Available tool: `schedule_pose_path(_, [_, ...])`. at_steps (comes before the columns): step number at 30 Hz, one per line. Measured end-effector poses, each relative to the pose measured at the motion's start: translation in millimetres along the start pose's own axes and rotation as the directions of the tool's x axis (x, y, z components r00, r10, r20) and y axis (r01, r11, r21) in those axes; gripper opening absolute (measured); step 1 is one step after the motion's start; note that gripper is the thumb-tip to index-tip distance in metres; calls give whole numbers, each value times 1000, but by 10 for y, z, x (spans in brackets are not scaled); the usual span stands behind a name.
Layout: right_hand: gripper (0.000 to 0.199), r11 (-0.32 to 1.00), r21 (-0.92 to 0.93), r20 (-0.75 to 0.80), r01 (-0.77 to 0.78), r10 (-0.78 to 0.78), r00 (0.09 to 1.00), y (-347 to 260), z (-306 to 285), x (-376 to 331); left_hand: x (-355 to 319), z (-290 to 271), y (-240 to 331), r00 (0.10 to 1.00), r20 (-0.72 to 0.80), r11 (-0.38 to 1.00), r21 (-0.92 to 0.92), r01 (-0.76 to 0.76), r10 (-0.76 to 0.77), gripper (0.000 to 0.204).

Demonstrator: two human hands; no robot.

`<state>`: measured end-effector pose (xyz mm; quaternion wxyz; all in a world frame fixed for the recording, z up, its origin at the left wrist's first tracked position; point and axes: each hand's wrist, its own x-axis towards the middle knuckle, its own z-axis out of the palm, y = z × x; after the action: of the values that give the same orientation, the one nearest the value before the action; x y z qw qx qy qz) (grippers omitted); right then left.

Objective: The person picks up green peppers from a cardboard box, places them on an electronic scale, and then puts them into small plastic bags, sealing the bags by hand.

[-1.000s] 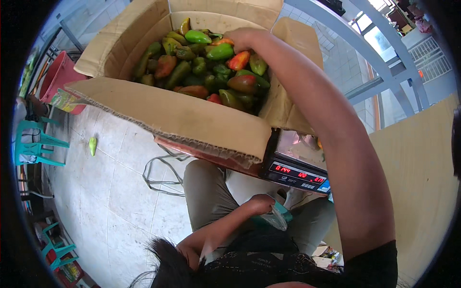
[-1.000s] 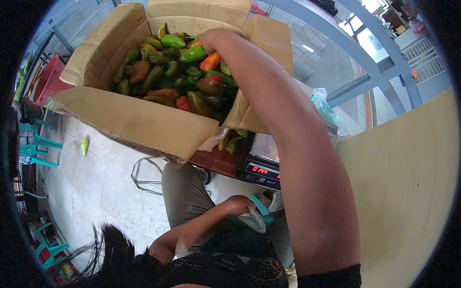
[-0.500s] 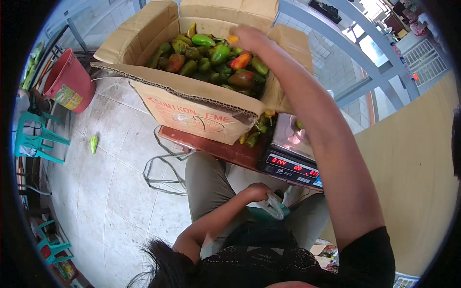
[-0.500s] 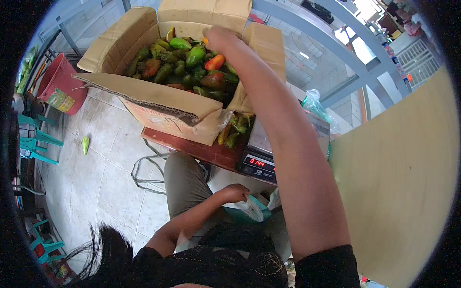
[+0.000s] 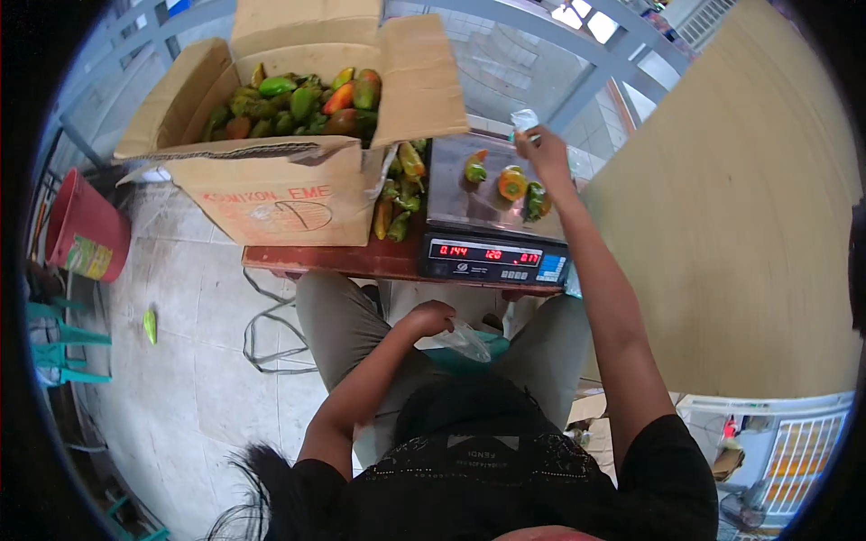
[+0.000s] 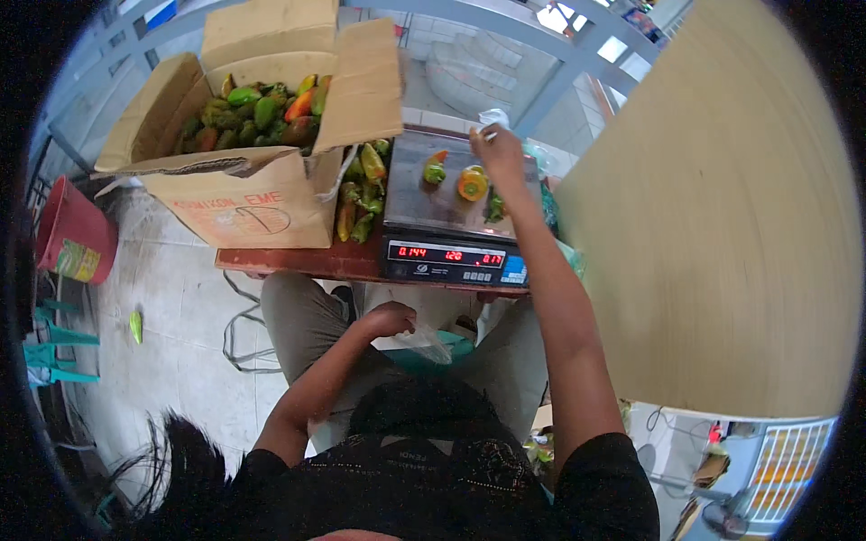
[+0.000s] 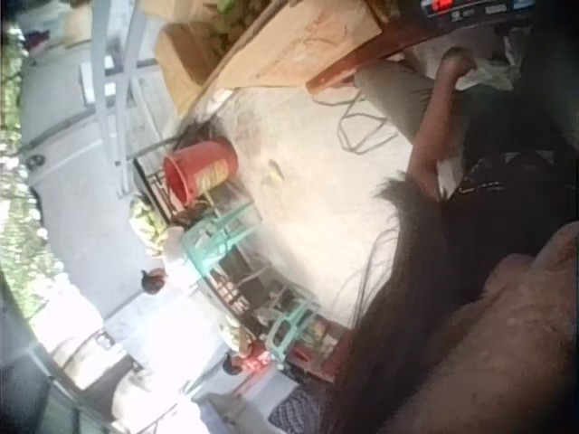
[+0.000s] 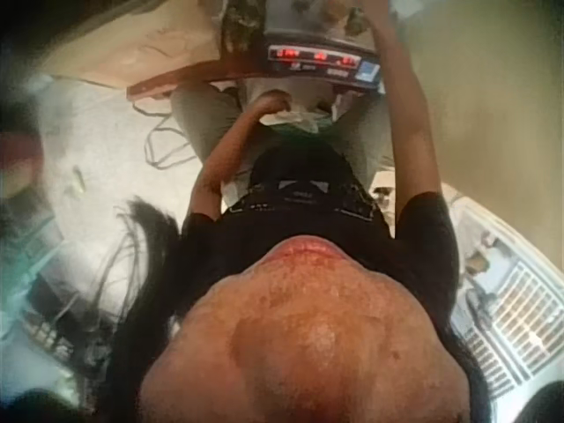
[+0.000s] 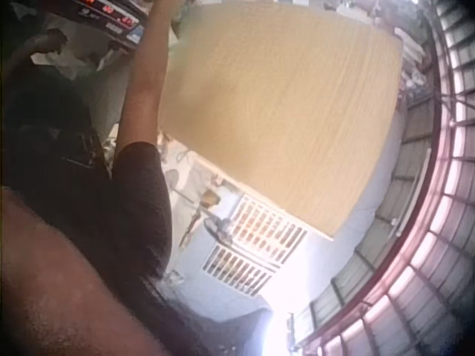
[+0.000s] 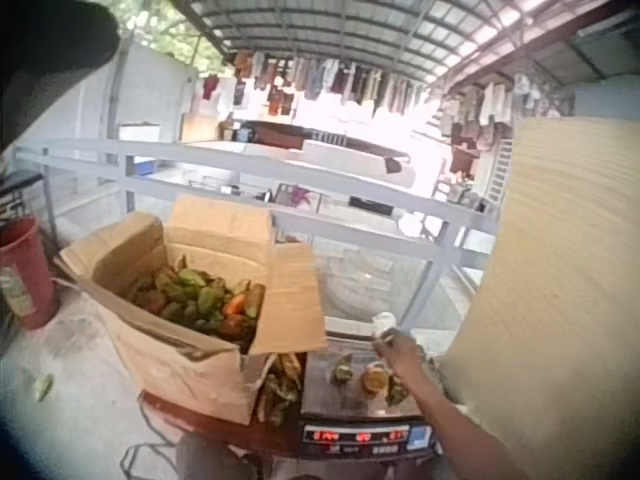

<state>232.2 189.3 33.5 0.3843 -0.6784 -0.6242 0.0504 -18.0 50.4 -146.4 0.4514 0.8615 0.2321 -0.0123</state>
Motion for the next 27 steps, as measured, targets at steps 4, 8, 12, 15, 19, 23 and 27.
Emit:
schedule_pose_path(4, [27, 978, -206, -39, 32, -41, 998, 13, 172, -281, -195, -103, 95, 978, 48, 930, -303, 206, -201, 17])
schedule_pose_path(8, [24, 960, -277, -146, -49, 9, 989, 71, 163, -225, -406, -121, 197, 973, -53, 909, -372, 189, -224, 19])
schedule_pose_path(12, [21, 925, -352, -217, -146, 71, 974, 624, 253, -126, -673, -93, 298, 962, -105, 857, -486, 172, -253, 18])
schedule_pose_path(15, [22, 867, -456, -204, -200, 116, 972, 768, 217, -174, -835, -87, 631, 926, -207, 742, -663, 105, -316, 20])
schedule_pose_path(19, [27, 856, -442, 12, -268, 305, 952, 760, 85, -246, -859, -35, 883, 874, -306, 667, -745, 27, -377, 21])
schedule_pose_path(23, [31, 918, -362, -43, -163, 158, 987, 797, -27, -398, -842, -117, 983, 851, -343, 680, -733, 22, -397, 23])
schedule_pose_path(27, [41, 996, -77, -203, -38, 21, 979, 318, -294, -939, -876, -220, 1070, 811, -370, 702, -709, 69, -453, 19])
